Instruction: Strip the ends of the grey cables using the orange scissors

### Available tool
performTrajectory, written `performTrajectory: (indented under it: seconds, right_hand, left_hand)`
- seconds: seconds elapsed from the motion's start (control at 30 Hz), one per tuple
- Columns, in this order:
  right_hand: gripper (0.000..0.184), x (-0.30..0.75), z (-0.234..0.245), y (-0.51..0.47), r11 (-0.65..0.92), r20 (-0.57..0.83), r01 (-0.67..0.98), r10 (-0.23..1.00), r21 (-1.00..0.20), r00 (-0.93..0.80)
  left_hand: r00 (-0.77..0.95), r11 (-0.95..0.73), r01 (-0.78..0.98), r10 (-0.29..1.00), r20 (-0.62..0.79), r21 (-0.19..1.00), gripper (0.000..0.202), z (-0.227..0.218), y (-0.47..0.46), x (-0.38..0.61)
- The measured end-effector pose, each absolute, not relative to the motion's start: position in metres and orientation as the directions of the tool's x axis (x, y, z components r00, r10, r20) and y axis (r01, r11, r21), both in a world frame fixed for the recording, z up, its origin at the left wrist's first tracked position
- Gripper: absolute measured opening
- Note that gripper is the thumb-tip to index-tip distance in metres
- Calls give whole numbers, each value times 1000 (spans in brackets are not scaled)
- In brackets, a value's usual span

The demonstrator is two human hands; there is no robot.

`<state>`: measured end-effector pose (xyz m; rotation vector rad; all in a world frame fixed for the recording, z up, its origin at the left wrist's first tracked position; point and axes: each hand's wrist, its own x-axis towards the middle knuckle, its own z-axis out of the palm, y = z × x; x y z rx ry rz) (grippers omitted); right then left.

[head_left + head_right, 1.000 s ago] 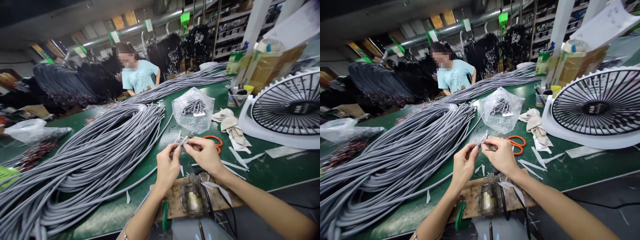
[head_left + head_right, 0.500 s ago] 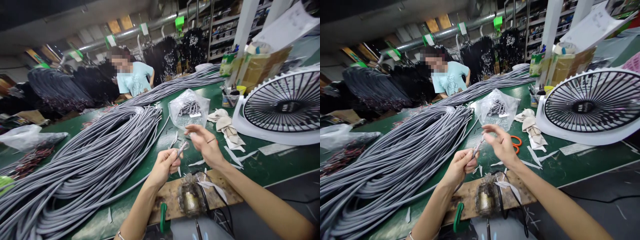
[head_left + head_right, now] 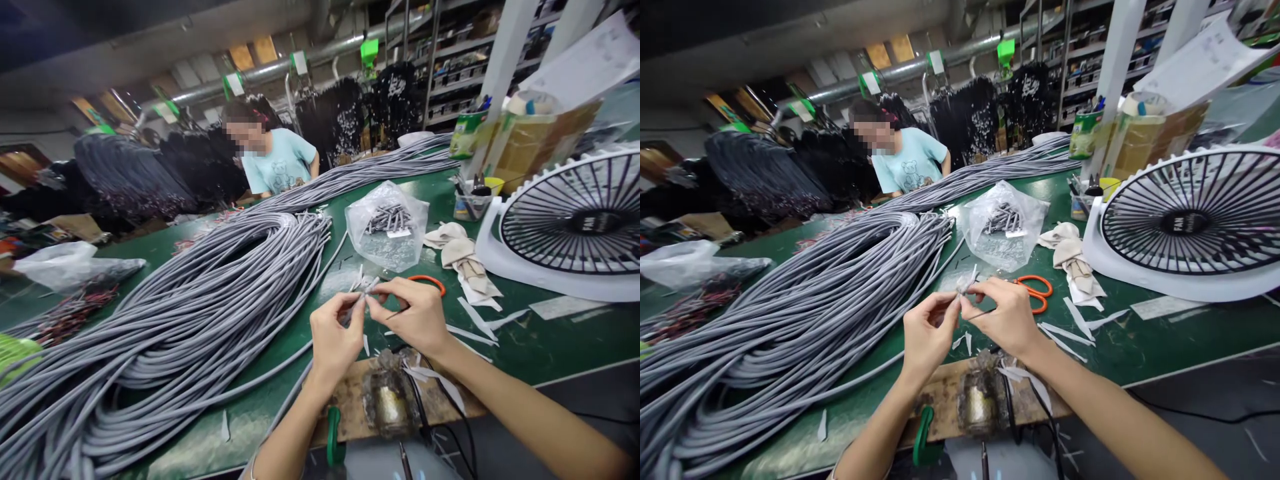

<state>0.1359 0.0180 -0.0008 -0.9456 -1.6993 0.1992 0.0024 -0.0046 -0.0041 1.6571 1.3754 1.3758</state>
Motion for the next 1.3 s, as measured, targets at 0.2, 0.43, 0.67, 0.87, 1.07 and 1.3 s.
performTrajectory:
  seconds: [0.2,0.43,0.67,0.87,1.07,1.3]
  right_hand:
    - [10,132,-2,19,536,615,445,787,-717,42]
    - [11,133,-5,25,320,319,60,947,-946,-22]
    - [16,135,-2,29,270,271,-75,963,-960,-7]
    - [21,139,5,22,378,386,-113,921,-919,-58]
    - [27,138,3,27,192,223,-145,944,-971,-242]
    - [41,140,4,28,74,131,-150,897,-986,-423]
  left_hand:
    - [-89,-297,313,936,339,902,16,-5,-3,7]
    - [99,15,-89,995,-6,996,34,1,2,9]
    - [333,245,-261,931,-151,934,35,4,2,3]
    - [215,302,-437,950,-228,848,25,2,7,6]
    - [198,383,-444,924,-328,810,16,-2,12,7]
    - [358,510,-357,849,-390,783,15,2,11,7]
